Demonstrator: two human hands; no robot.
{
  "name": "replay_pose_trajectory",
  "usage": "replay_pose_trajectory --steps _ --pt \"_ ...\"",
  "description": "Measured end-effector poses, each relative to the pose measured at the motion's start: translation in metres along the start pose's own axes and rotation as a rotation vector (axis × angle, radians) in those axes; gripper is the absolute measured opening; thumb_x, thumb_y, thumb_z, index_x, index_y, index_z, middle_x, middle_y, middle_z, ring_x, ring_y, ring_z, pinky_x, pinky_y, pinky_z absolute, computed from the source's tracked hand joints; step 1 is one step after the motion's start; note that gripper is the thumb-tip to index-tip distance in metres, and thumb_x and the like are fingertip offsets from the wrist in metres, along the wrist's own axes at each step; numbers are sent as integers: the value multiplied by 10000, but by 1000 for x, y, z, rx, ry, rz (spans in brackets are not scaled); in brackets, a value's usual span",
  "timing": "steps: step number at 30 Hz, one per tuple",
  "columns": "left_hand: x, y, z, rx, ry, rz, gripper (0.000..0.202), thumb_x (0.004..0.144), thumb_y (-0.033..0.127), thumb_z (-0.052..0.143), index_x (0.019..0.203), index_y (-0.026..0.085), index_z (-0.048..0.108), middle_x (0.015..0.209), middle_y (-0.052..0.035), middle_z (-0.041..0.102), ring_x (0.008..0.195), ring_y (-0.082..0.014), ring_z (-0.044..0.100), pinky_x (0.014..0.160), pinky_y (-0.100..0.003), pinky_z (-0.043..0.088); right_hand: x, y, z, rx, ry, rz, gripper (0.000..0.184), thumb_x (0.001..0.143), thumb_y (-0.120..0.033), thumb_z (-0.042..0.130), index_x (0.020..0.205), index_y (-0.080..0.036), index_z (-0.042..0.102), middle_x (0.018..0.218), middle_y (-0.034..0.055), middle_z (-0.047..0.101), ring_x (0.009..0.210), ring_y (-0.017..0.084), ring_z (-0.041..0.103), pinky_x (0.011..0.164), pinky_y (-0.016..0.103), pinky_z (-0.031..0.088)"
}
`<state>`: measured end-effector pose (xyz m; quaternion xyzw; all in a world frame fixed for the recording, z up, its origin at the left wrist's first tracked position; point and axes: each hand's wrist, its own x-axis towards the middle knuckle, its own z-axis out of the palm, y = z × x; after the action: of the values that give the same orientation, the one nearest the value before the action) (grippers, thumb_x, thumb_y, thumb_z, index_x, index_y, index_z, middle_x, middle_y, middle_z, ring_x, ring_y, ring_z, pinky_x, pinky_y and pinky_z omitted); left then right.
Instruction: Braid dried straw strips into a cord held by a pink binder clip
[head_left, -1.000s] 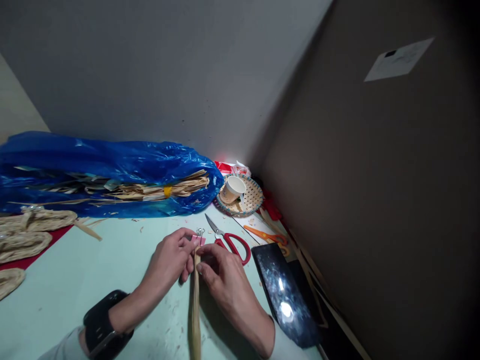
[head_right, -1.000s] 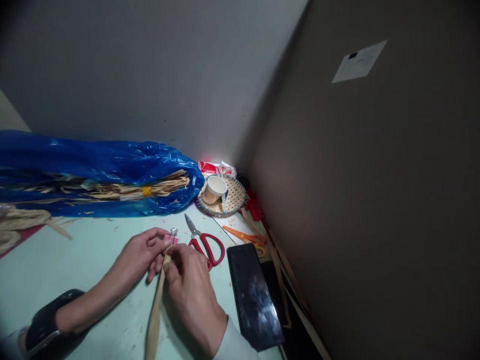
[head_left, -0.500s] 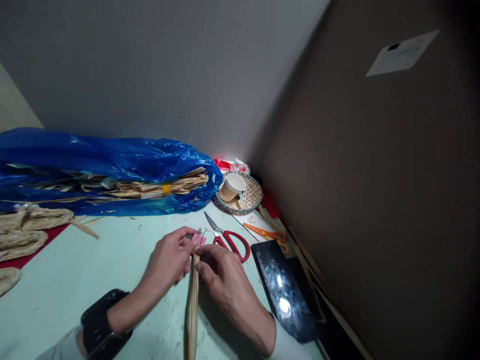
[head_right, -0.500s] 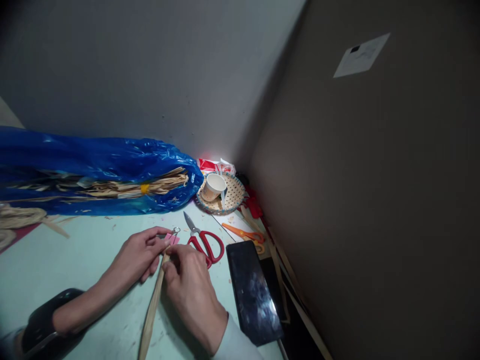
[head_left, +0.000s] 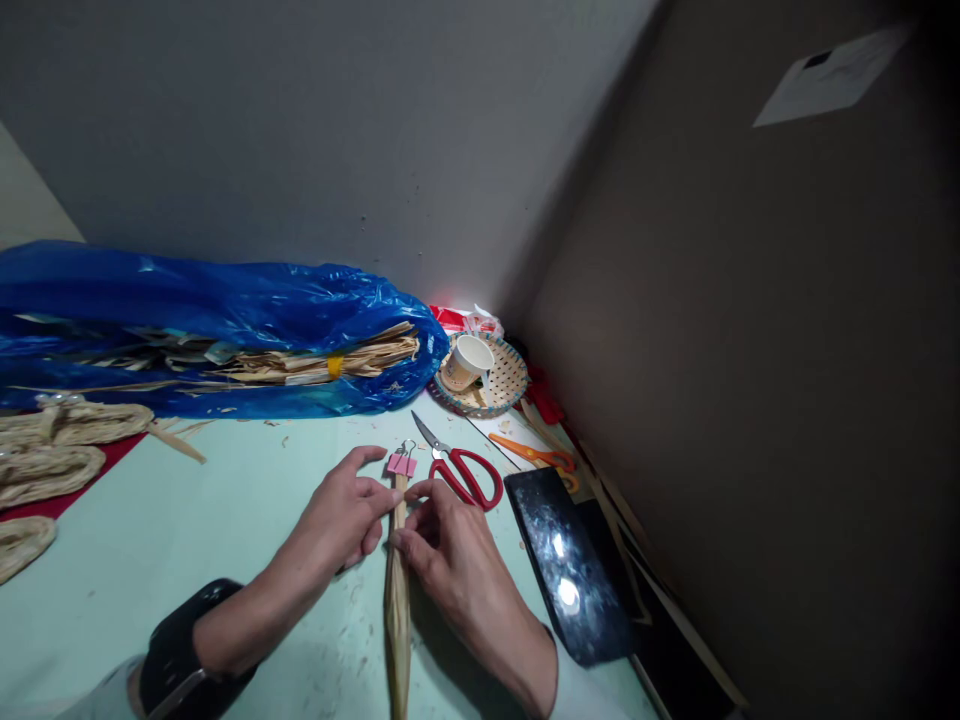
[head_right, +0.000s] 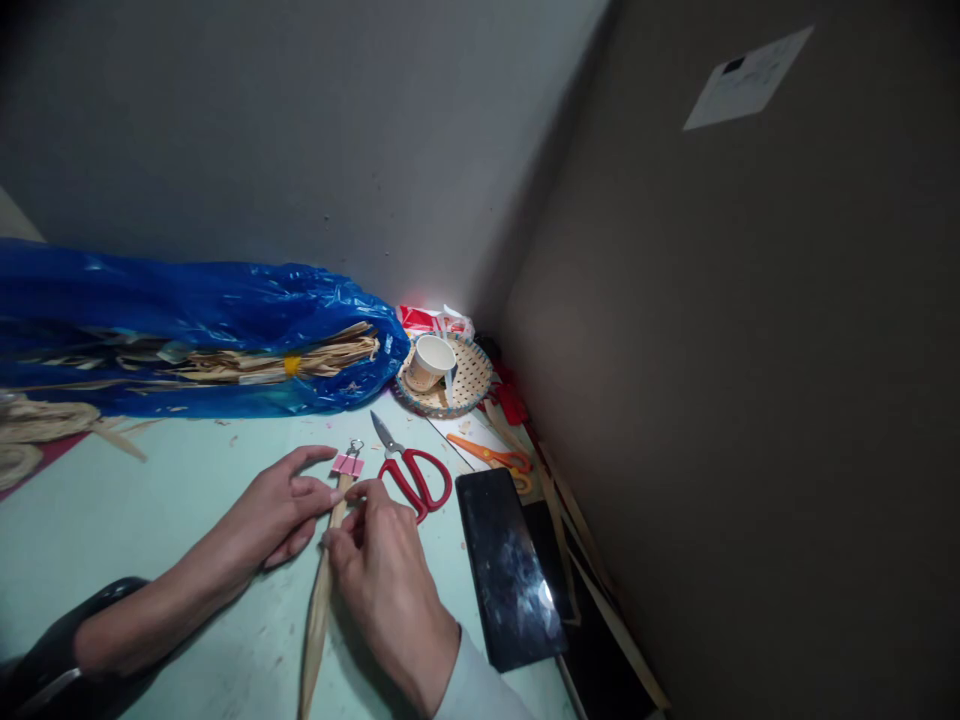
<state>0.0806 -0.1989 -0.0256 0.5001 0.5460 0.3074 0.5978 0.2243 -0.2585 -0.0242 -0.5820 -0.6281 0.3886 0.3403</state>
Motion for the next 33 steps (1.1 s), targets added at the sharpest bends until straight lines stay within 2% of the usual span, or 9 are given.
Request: replay_pose_trajectory --steps 6,10,15,19,24,27,29,31,33 --pt "-9 -3 1 -6 -18 -87 662 541 479 718 1097 199 493 501 124 553 279 -37 324 288 -139 154 -3 6 1 59 16 7 236 924 -197 550 1148 -126 550 780 25 594 711 207 571 656 306 402" --pt "-9 -6 1 1 -50 -102 591 506 496 703 978 184 533 419 142 475 268 -28 244 286 -161 111 -2 6 0 42 24 4 206 918 -204 548 1109 -127 553 776 20 569 723 211 561 661 309 399" --pt "-12 -1 -2 19 -113 -93 427 527 454 679 834 177 573 425 126 452 296 -21 243 312 -168 110 -4 5 -4 32 31 1 177 887 -132 528 1062 -138 549 792 19 585 735 200 569 671 305 403" --pt "-15 4 -4 54 -152 -64 290 554 402 669 712 191 550 448 111 469 303 -16 266 329 -170 136 -4 5 -4 66 32 16 169 888 -118 495 1049 -146 540 771 7 576 680 178 557 623 287 394" --pt "-14 -1 -6 124 -168 -17 257 604 415 653 682 211 518 450 94 513 266 -35 312 346 -191 159 -1 6 -3 138 8 47 155 891 -136 499 1042 -149 533 725 -11 566 605 157 552 577 269 414" --pt "-17 -3 -6 164 -136 3 258 640 446 626 728 231 513 455 93 516 264 -68 310 349 -214 161 -1 4 -3 175 -2 68 131 893 -135 497 1020 -152 523 705 -20 548 584 150 541 556 262 420" --pt "-21 -1 -6 196 -65 51 246 662 431 628 782 243 524 518 78 548 349 -111 411 386 -226 242 -1 2 -4 195 0 70 119 898 -135 489 1009 -155 525 699 -22 536 585 149 539 551 262 424" --pt "-25 4 -4 228 19 122 211 679 394 646 795 246 551 626 43 595 529 -155 525 495 -242 342 -2 0 -5 195 17 44 106 900 -140 494 996 -161 533 719 -13 545 611 153 552 571 267 436" --pt "-28 9 -2 242 56 166 170 695 381 659 751 238 585 705 11 628 675 -183 560 594 -257 379 -3 -1 -3 220 31 18 75 904 -172 518 978 -177 528 752 -5 558 630 155 570 588 273 461"
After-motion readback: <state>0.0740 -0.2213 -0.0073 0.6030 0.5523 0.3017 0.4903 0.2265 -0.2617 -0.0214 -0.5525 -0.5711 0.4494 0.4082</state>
